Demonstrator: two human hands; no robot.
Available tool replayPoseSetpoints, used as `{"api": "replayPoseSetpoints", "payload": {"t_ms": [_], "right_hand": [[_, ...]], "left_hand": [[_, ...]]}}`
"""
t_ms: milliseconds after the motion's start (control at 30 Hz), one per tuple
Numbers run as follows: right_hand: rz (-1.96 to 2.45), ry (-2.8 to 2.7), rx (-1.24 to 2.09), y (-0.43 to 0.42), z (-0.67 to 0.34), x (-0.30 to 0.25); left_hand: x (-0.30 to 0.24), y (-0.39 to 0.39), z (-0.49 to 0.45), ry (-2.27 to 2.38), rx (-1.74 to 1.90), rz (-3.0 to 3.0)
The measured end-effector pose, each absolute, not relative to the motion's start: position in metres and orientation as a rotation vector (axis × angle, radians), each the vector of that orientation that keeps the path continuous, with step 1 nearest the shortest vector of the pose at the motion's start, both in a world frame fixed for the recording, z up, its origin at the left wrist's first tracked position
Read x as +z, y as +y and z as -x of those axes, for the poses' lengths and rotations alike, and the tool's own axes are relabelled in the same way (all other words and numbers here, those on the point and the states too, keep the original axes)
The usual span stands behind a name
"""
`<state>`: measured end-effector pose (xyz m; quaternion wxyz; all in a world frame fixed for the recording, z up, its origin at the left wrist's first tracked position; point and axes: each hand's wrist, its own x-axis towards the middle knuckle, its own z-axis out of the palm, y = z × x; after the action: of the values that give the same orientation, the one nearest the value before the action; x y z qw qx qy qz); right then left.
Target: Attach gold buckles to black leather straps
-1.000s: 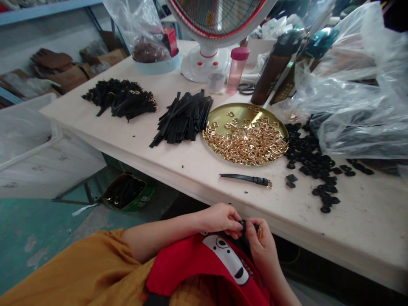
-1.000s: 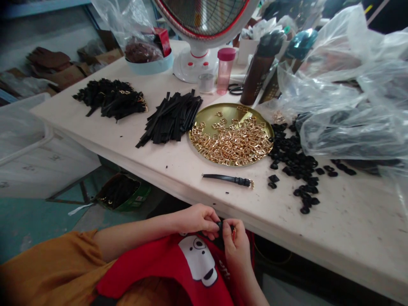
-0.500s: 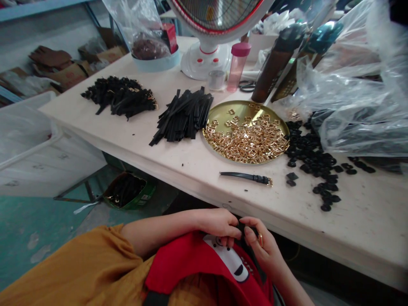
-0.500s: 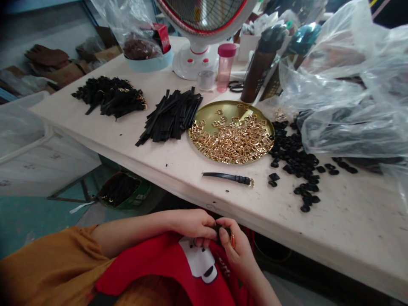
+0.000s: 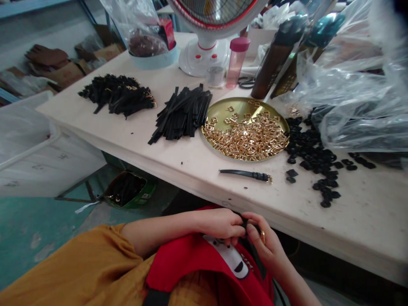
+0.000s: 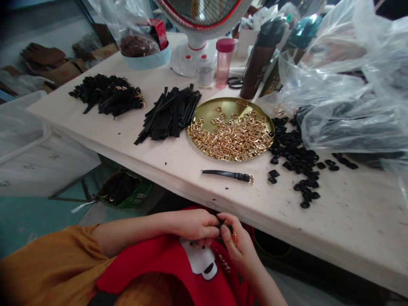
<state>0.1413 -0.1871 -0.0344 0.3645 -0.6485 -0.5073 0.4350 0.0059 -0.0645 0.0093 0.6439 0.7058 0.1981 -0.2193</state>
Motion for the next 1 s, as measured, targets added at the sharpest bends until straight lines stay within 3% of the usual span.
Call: {"api": "replayPoseSetpoints", "payload": {"t_ms": [233,533,667,800,900,1000], "right_hand": [[1.777,-1.251,0.875,-0.183,-0.145,-0.038],[1.792,-1.318,0.828,-0.182,-0.151,-0.036],[1.782,-1.159,0.804,-0.149,-0.166,-0.033],[2.024,-1.259,0.438,-0.105,-0.188,-0.032],[2.19,-1.375,0.225,-0.091,-0.203,-0.04],[2.174,-1.268,0.302,-0.094,-0.219,-0.064]], "left_hand": [[0.021,-0.05,-0.006,0.467,-0.486,-1.905],[0.017,-0.058,-0.022,0.409,-0.446,-1.911],[0.009,-0.03,-0.032,0.537,-0.168,-2.209],[-0.005,0.003,-0.052,0.757,0.238,-2.502],[-0.021,0.012,-0.064,0.806,0.269,-2.666],[-0.032,0.02,-0.06,0.802,0.361,-2.715]]}}
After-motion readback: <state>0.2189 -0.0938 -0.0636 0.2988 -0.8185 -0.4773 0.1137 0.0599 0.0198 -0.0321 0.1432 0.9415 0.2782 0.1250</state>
